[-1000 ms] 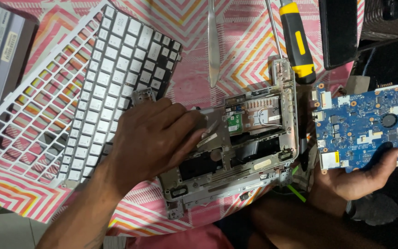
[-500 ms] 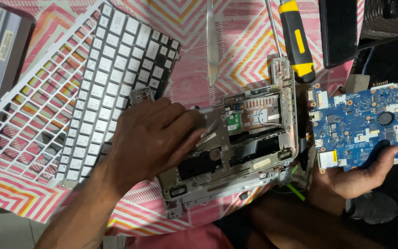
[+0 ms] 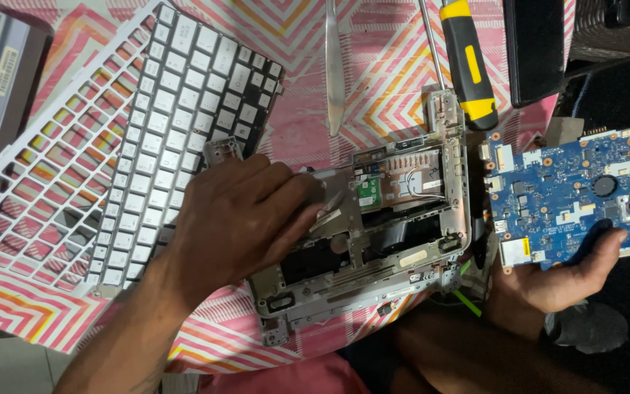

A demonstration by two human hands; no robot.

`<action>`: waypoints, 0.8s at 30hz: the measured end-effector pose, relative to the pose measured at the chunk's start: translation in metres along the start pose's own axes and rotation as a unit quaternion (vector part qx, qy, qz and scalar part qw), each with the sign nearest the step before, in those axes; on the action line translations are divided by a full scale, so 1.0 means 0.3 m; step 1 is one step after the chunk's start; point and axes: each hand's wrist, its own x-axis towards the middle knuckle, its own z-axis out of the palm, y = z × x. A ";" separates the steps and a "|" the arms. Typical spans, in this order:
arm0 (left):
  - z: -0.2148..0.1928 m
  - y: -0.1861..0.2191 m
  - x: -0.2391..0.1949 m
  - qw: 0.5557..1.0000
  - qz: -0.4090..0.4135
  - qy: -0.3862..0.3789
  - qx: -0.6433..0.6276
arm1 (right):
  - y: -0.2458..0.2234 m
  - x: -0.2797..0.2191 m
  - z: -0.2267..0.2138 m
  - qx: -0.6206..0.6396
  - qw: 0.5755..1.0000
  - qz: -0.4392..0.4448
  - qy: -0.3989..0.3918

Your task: The person disassembles a laptop by removing the motherboard and other internal components from the chassis. They then reassemble the laptop by placing the motherboard back into the case and connecting cables.

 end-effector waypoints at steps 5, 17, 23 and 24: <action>0.000 -0.002 -0.003 1.000 0.002 -0.002 0.011 | -0.050 -0.059 0.116 0.061 0.993 0.083 0.060; 0.002 0.001 0.004 1.000 0.002 -0.007 0.004 | -0.080 -0.094 0.174 0.030 0.991 0.117 0.051; -0.031 -0.004 0.005 0.998 0.005 0.027 0.062 | -0.081 -0.102 0.168 0.063 0.986 0.145 0.061; -0.043 -0.004 0.005 0.997 -0.002 0.042 0.068 | -0.087 -0.111 0.167 0.079 0.984 0.159 0.026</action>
